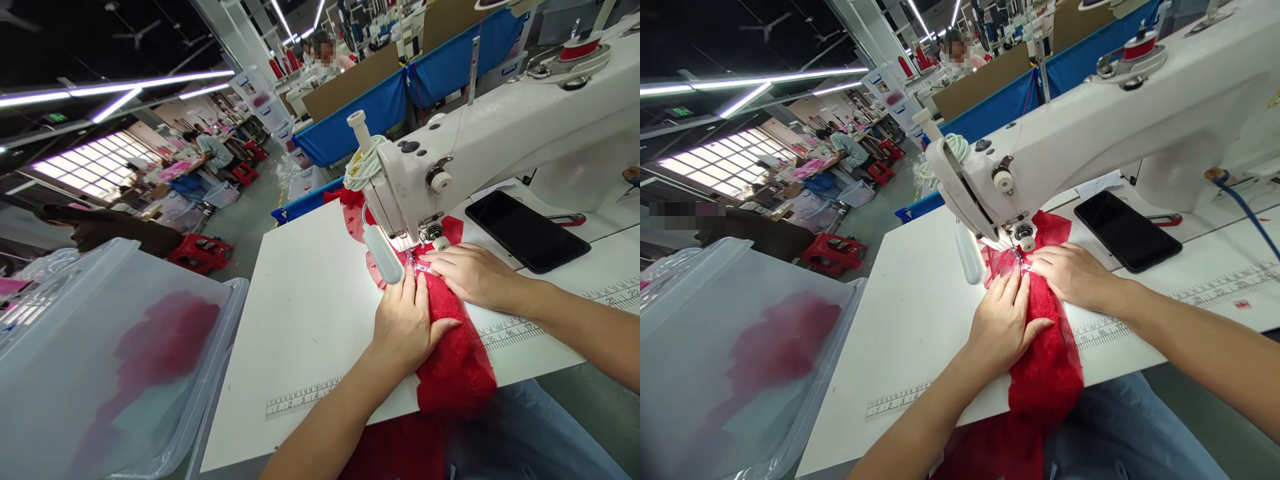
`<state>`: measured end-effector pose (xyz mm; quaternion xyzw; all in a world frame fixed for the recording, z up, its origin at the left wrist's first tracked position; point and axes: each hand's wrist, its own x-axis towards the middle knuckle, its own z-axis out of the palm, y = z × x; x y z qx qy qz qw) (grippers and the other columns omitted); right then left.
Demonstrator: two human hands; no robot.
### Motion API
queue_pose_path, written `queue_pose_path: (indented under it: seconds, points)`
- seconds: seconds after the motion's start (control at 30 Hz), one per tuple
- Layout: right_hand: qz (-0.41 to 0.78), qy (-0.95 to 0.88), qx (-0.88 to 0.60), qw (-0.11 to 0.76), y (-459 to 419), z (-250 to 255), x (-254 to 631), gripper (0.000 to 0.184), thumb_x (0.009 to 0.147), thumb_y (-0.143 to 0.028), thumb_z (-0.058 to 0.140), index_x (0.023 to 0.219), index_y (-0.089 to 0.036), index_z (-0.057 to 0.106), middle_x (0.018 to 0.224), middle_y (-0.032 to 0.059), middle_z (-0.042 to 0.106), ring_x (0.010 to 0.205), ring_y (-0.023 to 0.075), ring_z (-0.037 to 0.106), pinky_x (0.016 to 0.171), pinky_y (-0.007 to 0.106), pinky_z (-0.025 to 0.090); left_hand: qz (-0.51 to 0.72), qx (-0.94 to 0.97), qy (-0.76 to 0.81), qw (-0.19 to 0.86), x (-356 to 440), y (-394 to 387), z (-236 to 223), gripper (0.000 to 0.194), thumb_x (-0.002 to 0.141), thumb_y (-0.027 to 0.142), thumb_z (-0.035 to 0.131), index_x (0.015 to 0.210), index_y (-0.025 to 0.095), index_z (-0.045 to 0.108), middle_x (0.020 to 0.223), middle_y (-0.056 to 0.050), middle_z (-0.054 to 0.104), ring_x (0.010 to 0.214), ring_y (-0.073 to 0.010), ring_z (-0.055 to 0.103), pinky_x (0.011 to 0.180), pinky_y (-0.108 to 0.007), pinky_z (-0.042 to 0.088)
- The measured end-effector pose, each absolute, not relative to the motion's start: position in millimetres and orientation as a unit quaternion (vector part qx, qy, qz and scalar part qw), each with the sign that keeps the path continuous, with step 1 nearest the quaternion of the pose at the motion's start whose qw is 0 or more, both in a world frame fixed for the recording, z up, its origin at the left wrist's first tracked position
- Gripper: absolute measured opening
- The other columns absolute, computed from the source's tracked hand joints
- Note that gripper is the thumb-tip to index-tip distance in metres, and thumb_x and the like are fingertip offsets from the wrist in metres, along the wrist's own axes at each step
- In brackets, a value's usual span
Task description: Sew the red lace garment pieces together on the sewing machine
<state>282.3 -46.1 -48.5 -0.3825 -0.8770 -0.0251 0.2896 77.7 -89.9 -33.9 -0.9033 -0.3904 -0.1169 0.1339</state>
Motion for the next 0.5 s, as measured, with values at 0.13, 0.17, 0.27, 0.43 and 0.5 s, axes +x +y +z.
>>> queue_pose_path:
  seconds: [0.13,0.17,0.27,0.43,0.5]
  points:
    - [-0.023,-0.875,-0.385,0.291,-47,-46,282,0.04,0.084,-0.006,0.044,0.113,-0.016,0.07,0.115,0.0092,0.075,0.104,0.0221,0.068,0.093,0.039,0.053,-0.118,-0.904,-0.389,0.13,78,-90,-35,0.086,0.097,0.07,0.031,0.138,-0.001,0.053,0.139,-0.029,0.056,0.122,-0.0394,0.059,0.102,-0.053,0.049]
    - [-0.023,-0.877,-0.384,0.289,-48,-44,282,0.039,0.085,-0.006,0.044,0.114,-0.016,0.069,0.115,0.0093,0.075,0.104,0.0222,0.069,0.092,0.039,0.053,-0.117,-0.904,-0.389,0.129,78,-90,-35,0.086,0.097,0.07,0.031,0.139,-0.001,0.053,0.14,-0.029,0.055,0.121,-0.0392,0.06,0.102,-0.053,0.049]
    - [-0.017,-0.884,-0.382,0.269,-49,-40,283,0.039,0.087,-0.007,0.044,0.117,-0.014,0.068,0.117,0.0103,0.074,0.104,0.0228,0.069,0.094,0.04,0.054,-0.112,-0.904,-0.395,0.122,78,-90,-34,0.083,0.097,0.068,0.034,0.139,-0.001,0.052,0.142,-0.029,0.054,0.119,-0.0388,0.06,0.101,-0.055,0.049]
    - [-0.012,-0.884,-0.39,0.258,-48,-38,284,0.04,0.087,-0.007,0.045,0.119,-0.013,0.068,0.121,0.0121,0.073,0.107,0.0239,0.068,0.096,0.042,0.054,-0.103,-0.901,-0.406,0.116,79,-88,-34,0.076,0.098,0.063,0.04,0.139,0.0,0.053,0.145,-0.027,0.052,0.122,-0.0399,0.058,0.102,-0.058,0.048]
    - [-0.009,-0.884,-0.388,0.26,-47,-39,285,0.042,0.086,-0.006,0.043,0.12,-0.012,0.067,0.121,0.013,0.073,0.108,0.0243,0.068,0.097,0.043,0.053,-0.115,-0.899,-0.407,0.115,79,-88,-34,0.072,0.098,0.06,0.044,0.138,0.001,0.054,0.143,-0.027,0.054,0.123,-0.0396,0.058,0.103,-0.058,0.048]
